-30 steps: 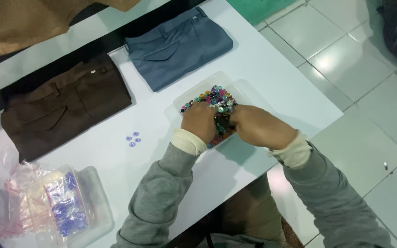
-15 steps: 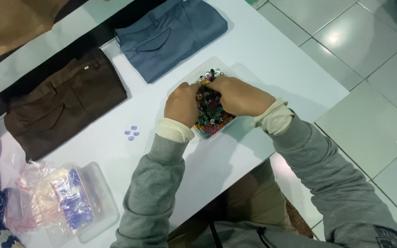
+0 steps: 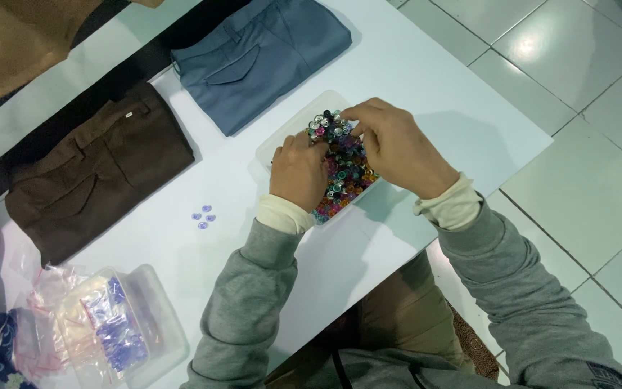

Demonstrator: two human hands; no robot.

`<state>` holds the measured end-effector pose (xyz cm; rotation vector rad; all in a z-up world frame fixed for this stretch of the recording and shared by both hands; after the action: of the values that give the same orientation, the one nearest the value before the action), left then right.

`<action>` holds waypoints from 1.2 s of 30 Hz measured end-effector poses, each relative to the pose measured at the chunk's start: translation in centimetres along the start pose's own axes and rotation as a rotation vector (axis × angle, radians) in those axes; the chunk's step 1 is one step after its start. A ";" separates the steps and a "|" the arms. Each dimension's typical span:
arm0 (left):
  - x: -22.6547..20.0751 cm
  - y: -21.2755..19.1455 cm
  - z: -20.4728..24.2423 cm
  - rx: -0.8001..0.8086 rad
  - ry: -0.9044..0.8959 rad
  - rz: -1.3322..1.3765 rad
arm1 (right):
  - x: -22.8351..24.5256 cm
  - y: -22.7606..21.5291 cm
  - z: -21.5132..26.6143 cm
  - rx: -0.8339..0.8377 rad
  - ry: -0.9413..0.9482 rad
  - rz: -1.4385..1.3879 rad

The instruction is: The person picks individual colorful beads from a large container and places them into a small clear plastic bag on a white table. They handle the beads one by one and sort through the items in the container.

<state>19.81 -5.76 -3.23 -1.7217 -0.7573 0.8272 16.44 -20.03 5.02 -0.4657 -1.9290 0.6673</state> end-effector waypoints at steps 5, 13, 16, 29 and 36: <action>-1.1 0.1 0.1 -0.020 -0.041 -0.130 | -0.7 0.8 0.6 -0.001 0.009 -0.016; -1.4 3.3 -2.0 -0.082 0.074 -0.026 | -0.9 1.6 0.8 -0.055 -0.007 0.000; -0.5 3.4 -1.9 -0.139 0.102 -0.115 | -1.0 1.2 0.5 -0.077 -0.039 -0.006; 1.1 -5.1 2.2 -0.103 -0.044 0.364 | 0.1 1.4 0.6 -0.043 0.003 0.061; 2.2 -5.3 4.2 -0.204 -0.114 0.339 | -1.4 4.6 0.4 0.224 0.187 0.370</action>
<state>17.07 -0.40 0.57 -2.0336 -0.6511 1.1171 16.80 -17.35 0.97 -0.7246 -1.5829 1.0272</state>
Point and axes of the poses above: each hand's wrist, its own z-axis away from the middle knuckle, its own y-axis out of the palm, x = y × z, the point moved 7 cm from there along -z, towards the middle knuckle, and after that the axes turned 1 degree about -y, right-handed, at the moved point
